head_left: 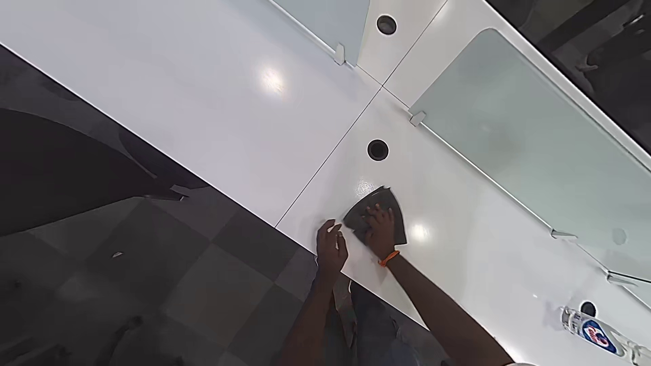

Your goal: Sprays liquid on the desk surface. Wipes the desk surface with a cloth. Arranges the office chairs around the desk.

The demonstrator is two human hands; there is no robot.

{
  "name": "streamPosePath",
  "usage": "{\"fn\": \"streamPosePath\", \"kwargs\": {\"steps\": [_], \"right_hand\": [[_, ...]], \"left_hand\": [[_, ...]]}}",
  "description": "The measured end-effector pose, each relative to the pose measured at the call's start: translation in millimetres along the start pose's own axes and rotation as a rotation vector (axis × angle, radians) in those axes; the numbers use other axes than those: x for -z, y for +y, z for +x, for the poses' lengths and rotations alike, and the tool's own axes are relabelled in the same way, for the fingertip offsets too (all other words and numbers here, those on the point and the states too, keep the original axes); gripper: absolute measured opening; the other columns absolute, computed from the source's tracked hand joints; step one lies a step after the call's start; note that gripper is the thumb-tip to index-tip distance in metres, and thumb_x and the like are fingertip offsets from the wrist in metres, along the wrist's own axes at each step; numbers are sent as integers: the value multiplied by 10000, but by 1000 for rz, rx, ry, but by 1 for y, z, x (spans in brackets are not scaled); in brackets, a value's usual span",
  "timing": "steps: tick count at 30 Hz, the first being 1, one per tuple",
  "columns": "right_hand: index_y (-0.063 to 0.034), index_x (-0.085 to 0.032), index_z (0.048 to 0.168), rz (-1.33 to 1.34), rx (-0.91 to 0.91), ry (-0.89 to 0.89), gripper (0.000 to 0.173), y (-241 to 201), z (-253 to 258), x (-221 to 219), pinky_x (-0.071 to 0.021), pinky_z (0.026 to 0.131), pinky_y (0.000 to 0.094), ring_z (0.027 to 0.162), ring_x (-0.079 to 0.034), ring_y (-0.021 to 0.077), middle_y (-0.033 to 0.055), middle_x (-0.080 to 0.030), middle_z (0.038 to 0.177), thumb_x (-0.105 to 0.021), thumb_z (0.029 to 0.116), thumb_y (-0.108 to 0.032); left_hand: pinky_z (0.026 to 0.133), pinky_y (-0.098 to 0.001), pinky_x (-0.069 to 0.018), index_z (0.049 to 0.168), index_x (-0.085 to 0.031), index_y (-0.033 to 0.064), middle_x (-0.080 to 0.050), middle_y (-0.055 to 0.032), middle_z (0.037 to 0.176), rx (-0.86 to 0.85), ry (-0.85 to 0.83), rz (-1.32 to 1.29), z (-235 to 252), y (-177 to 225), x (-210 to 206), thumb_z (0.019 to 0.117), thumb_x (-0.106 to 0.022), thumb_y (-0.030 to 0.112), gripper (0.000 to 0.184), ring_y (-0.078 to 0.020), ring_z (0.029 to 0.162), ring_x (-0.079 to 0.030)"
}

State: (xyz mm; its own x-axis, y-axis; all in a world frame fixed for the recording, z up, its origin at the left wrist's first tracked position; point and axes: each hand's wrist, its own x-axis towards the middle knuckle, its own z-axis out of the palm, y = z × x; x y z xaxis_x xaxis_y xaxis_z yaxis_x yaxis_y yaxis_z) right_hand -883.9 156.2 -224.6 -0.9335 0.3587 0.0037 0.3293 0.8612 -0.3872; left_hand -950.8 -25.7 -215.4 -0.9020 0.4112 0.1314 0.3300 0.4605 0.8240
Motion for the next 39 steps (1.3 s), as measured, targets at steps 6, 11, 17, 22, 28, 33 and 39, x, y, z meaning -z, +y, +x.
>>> {"fn": "streamPosePath", "kwargs": {"steps": [6,11,17,22,28,33,39], "right_hand": [[-223,-750,1162,151,352,-255,308,-107,-2,-35,-218,1208,676,1457,-439,304,-3,-634,1418,-620,909,-104],[-218,-679,1332,161,548,-506,369,-171,60,-61,-87,1257,625,1539,-293,279,6,-510,1553,-588,983,-141],[-188,-703,1277,214,557,-414,349,-176,68,-70,-136,1270,573,1509,-352,238,-9,-571,1487,-556,989,-55],[-155,-774,1113,230,581,-199,281,-92,86,-46,-295,1231,535,1420,-492,238,0,-656,1389,-574,925,-92],[-138,-737,1194,108,302,-41,349,-6,159,-10,-280,1217,575,1454,-444,281,32,-593,1468,-559,901,-72],[-208,-714,1278,43,88,-56,391,-42,80,-19,-228,1220,631,1505,-369,283,0,-537,1531,-539,934,-142],[-230,-683,1312,138,349,-274,388,-36,29,-8,-245,1221,612,1494,-395,264,-21,-530,1541,-547,969,-109]], "left_hand": [[1116,-408,-453,1251,-634,-87,-509,-290,1451,209,244,138,13,-31,74,1022,-464,117,351,-349,1348,-525],[1167,-423,-396,1303,-604,-93,-455,-303,1500,230,331,177,-1,-48,97,1028,-455,118,377,-373,1420,-448],[1167,-438,-395,1278,-606,-112,-456,-326,1491,226,351,263,-30,-45,111,1020,-460,130,383,-395,1414,-457],[1154,-426,-419,1278,-612,-101,-456,-308,1501,232,291,265,-24,-39,107,1030,-463,130,370,-374,1407,-475],[1132,-402,-440,1273,-617,-92,-458,-300,1503,97,208,184,15,-26,80,1022,-454,132,374,-347,1383,-499],[1130,-382,-454,1217,-645,-93,-479,-283,1494,41,169,76,37,-17,58,1014,-464,123,347,-322,1386,-506],[1189,-458,-386,1245,-664,-35,-495,-269,1488,-41,-31,65,59,-18,22,1018,-438,147,368,-374,1446,-427]]}}
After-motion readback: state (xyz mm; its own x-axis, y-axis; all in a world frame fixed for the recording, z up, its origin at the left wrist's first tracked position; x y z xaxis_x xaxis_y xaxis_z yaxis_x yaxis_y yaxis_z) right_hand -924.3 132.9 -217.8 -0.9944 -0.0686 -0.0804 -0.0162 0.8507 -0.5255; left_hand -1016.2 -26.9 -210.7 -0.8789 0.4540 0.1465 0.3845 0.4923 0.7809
